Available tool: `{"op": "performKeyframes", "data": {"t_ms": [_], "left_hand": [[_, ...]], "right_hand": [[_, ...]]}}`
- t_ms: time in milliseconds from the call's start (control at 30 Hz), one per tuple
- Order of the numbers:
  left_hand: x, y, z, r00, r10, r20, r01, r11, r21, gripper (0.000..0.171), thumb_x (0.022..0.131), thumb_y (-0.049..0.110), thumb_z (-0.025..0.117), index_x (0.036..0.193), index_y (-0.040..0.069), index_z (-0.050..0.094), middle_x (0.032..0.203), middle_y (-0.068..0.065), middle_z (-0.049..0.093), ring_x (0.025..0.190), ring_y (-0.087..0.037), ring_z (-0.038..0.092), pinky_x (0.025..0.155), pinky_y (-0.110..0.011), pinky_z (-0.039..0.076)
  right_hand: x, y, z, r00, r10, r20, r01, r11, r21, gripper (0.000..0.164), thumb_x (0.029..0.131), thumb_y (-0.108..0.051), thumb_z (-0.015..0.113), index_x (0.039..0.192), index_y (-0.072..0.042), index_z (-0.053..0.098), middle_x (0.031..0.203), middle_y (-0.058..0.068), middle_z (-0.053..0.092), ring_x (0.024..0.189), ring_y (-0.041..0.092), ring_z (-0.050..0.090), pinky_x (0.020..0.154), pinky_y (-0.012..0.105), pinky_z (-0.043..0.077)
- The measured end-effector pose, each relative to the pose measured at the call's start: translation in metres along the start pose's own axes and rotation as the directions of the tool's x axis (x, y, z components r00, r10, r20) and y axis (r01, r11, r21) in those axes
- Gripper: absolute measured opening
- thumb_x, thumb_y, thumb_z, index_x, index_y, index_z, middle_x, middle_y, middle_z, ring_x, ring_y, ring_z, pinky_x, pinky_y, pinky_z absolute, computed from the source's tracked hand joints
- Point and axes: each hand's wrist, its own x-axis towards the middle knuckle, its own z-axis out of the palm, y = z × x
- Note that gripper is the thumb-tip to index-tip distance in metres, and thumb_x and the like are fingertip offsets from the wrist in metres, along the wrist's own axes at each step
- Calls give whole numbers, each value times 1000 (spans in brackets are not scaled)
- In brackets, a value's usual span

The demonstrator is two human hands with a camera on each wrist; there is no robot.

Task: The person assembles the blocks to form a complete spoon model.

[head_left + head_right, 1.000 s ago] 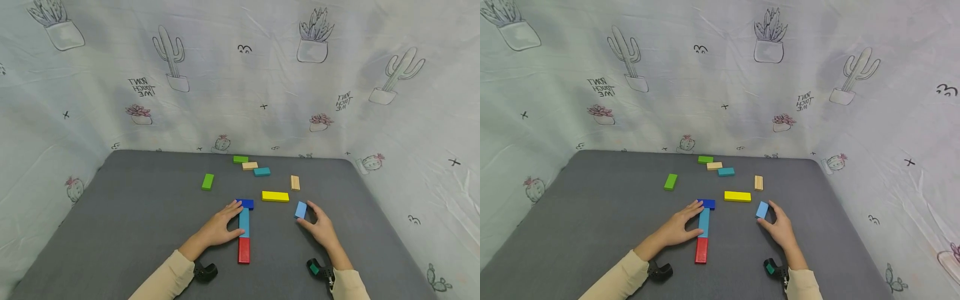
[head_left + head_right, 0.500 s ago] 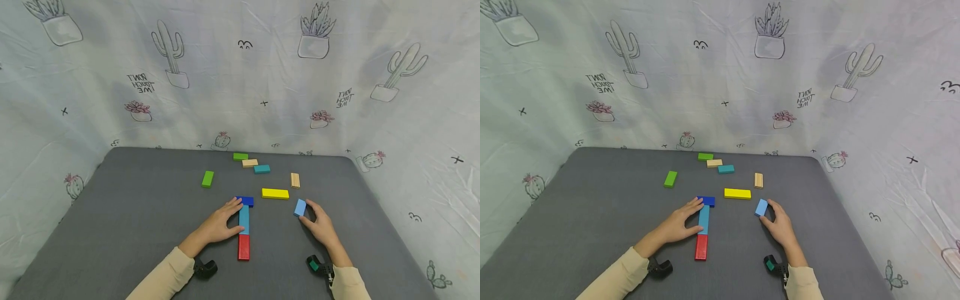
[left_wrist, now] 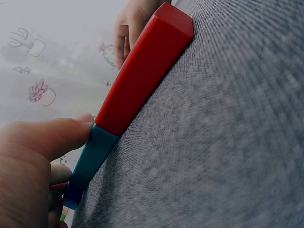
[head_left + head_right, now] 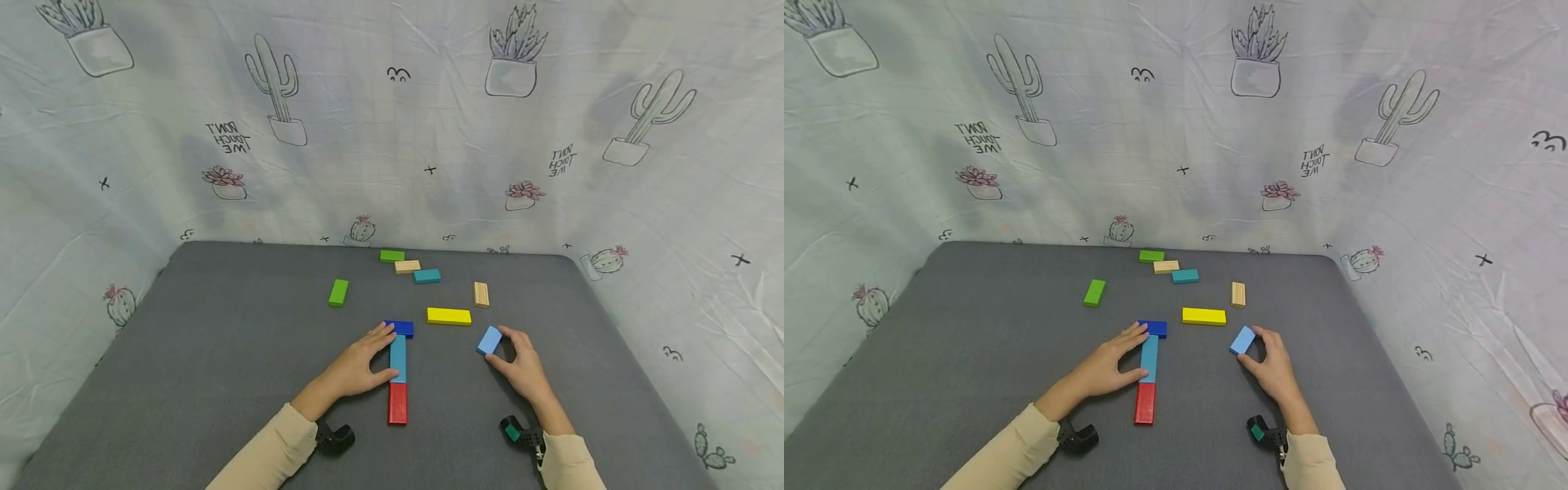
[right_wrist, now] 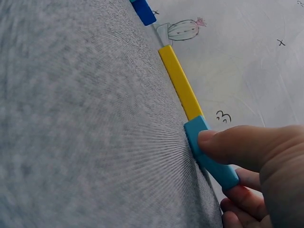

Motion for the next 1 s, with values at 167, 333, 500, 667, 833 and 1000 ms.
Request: {"op": "performKeyframes", "data": {"t_ms": [167, 333, 500, 667, 833, 1000], "left_hand": [[0, 0, -1, 1000, 0, 4, 0, 1000, -1, 72, 88, 48, 61, 145, 11, 40, 155, 0, 30, 145, -20, 22, 113, -48, 29], [0, -1, 0, 1000, 0, 1, 0, 1000, 1, 72, 88, 49, 61, 145, 11, 40, 155, 0, 30, 145, -19, 22, 113, -47, 29], [-1, 0, -1, 1000, 6, 1, -6, 1000, -2, 72, 88, 48, 61, 145, 10, 40, 155, -1, 30, 145, -20, 22, 113, -48, 29], [-2, 1, -1, 1000, 7, 10, -7, 1000, -15, 73, 88, 47, 62, 146, 9, 39, 156, -2, 29, 145, -20, 21, 113, -48, 29], [-2, 3, -2, 1000, -2, 13, 2, 1000, -8, 72, 88, 47, 61, 146, 10, 38, 156, -1, 28, 145, -19, 21, 114, -48, 28], [-2, 2, -2, 1000, -1, 7, 1, 1000, -7, 72, 88, 47, 61, 146, 10, 38, 155, -2, 29, 145, -20, 21, 114, -48, 28]], "right_hand": [[-1, -2, 0, 999, -27, -23, 27, 999, 29, 63, 80, -10, 74, 134, 3, 45, 132, 24, 43, 120, 39, 47, 101, 53, 40], [-3, -7, -1, 999, -32, -14, 32, 998, 53, 63, 80, -12, 75, 134, 1, 46, 132, 21, 46, 120, 38, 50, 100, 51, 42], [-6, -14, 0, 998, -65, -4, 65, 995, 77, 64, 80, -13, 76, 134, 1, 47, 131, 20, 47, 120, 38, 52, 99, 49, 43], [-14, -28, 3, 994, -105, 32, 101, 989, 110, 64, 80, -16, 77, 135, -1, 47, 133, 18, 49, 121, 37, 52, 99, 47, 43], [-24, -48, 8, 985, -149, 93, 130, 975, 180, 64, 79, -17, 77, 134, -3, 49, 133, 15, 52, 121, 35, 53, 99, 47, 44], [-38, -70, 18, 976, -127, 178, 79, 964, 254, 63, 77, -9, 78, 134, -4, 50, 134, 12, 52, 124, 31, 52, 101, 42, 43]]}}
